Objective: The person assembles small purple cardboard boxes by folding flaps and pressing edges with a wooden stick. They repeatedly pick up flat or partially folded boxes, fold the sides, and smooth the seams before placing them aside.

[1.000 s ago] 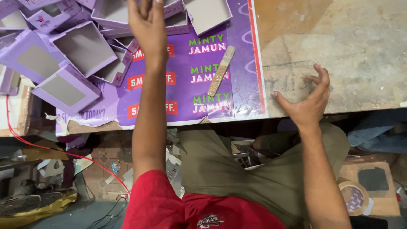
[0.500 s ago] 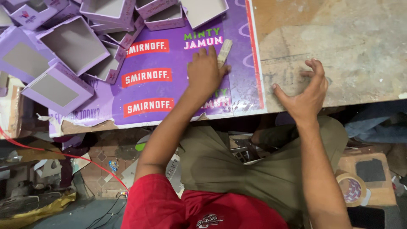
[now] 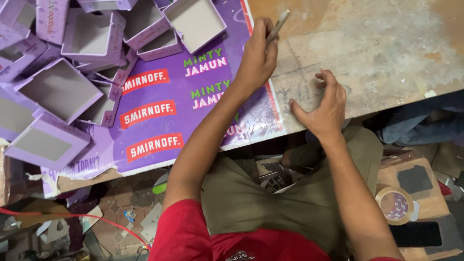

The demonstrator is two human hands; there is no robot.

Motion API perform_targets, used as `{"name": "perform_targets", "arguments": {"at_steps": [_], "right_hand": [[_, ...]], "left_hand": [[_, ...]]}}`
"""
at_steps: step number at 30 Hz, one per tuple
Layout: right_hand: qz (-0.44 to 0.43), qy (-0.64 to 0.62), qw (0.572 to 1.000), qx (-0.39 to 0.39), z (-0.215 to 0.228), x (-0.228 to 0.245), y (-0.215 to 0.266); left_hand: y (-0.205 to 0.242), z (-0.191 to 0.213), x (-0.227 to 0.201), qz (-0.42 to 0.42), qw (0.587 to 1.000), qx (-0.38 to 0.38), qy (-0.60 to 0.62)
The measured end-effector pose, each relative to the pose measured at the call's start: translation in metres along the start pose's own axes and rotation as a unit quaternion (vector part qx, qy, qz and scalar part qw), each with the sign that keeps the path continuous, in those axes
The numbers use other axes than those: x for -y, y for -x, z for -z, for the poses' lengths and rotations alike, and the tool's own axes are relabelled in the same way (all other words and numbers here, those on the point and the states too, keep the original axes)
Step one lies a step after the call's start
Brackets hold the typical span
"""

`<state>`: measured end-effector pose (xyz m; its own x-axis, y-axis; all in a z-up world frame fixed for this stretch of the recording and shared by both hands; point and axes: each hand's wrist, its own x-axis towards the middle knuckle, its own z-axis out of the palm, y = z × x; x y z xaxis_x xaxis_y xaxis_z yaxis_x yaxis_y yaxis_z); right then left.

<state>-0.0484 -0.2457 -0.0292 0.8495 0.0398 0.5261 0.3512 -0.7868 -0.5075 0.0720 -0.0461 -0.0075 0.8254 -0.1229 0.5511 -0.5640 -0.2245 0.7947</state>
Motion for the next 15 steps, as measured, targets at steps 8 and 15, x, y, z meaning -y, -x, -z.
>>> {"name": "perform_targets", "arguments": {"at_steps": [8,15], "right_hand": [[-0.01,0.002,1.0,-0.007,0.0,0.006,-0.007],[-0.065,-0.012,0.997,0.029,-0.004,0.004,-0.015]], "left_hand": [[-0.031,-0.031,0.029,-0.018,0.996,-0.04,0.083],[-0.034,-0.03,0.05,0.096,0.994,0.025,0.038]]}}
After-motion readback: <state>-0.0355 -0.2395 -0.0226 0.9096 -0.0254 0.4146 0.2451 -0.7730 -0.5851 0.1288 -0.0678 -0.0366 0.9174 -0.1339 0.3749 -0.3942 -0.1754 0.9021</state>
